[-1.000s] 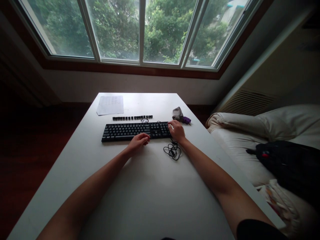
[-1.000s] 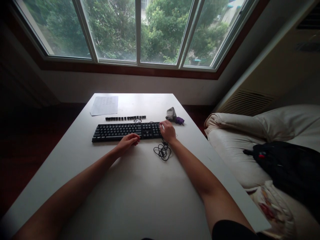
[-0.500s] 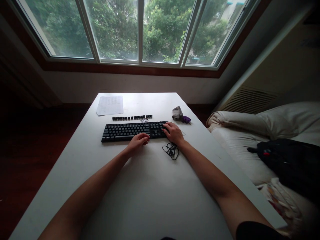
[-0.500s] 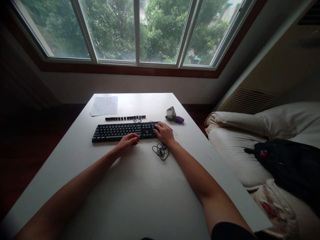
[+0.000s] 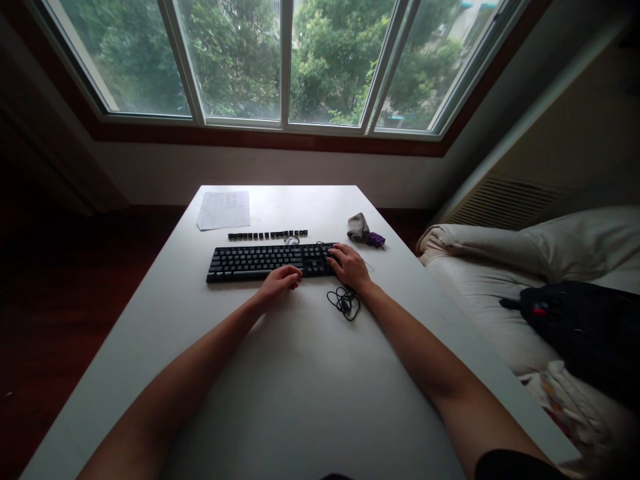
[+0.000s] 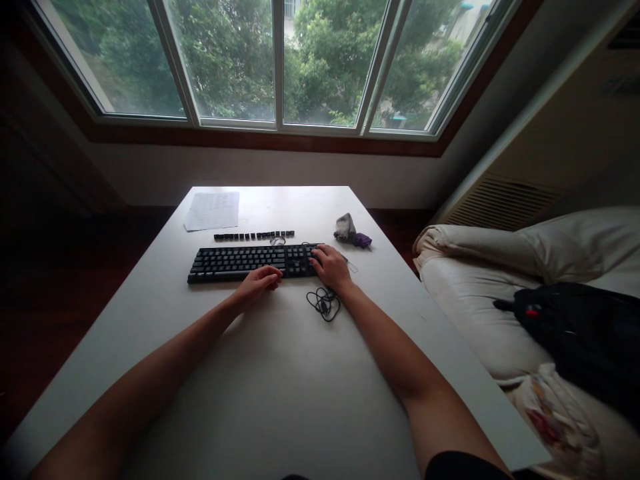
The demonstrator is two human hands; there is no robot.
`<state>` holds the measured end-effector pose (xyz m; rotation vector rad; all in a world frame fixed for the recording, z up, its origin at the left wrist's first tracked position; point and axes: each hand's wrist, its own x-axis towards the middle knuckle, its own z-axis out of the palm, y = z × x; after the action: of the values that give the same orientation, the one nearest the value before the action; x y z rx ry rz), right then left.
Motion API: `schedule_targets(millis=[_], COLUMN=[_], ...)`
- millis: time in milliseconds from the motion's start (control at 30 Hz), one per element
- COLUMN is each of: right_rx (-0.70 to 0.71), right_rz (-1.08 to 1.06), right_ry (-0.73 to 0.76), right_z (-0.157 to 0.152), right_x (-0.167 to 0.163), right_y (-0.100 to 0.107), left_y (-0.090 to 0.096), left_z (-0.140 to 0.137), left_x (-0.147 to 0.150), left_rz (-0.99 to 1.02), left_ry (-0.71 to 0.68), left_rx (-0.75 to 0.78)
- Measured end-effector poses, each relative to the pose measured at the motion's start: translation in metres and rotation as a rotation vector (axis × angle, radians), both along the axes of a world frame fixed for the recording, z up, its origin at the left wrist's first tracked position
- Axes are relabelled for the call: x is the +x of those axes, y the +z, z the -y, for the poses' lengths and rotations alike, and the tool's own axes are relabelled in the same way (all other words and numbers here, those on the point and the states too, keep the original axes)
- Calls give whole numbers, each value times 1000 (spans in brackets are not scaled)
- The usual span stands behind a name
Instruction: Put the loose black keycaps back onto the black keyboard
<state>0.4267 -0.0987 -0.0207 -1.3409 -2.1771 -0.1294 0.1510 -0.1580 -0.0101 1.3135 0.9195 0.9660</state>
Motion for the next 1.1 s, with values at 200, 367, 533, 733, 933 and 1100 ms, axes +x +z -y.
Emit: schedule_targets(millis=[200, 367, 533, 733, 933, 1100], right_rx=[-9, -10, 4, 0, -29, -58], right_rz=[-3, 18, 16, 2, -29, -78], right_ry=[-7, -23, -14, -14, 0, 66], right_z=[1, 1, 1, -2, -21, -50], right_x=[-1, -1, -1, -1, -3, -23], right_y=[0, 0, 1, 4, 17, 34], left_y=[1, 1, -2, 3, 29, 47], left_z=[1, 1, -1, -5, -19, -38], left_x=[0, 0, -1, -11, -39, -78], left_rz=[3, 11, 25, 99, 166, 56], left_ry=[15, 19, 13, 40, 109, 334], left_rx=[-4, -7, -13, -98, -32, 100])
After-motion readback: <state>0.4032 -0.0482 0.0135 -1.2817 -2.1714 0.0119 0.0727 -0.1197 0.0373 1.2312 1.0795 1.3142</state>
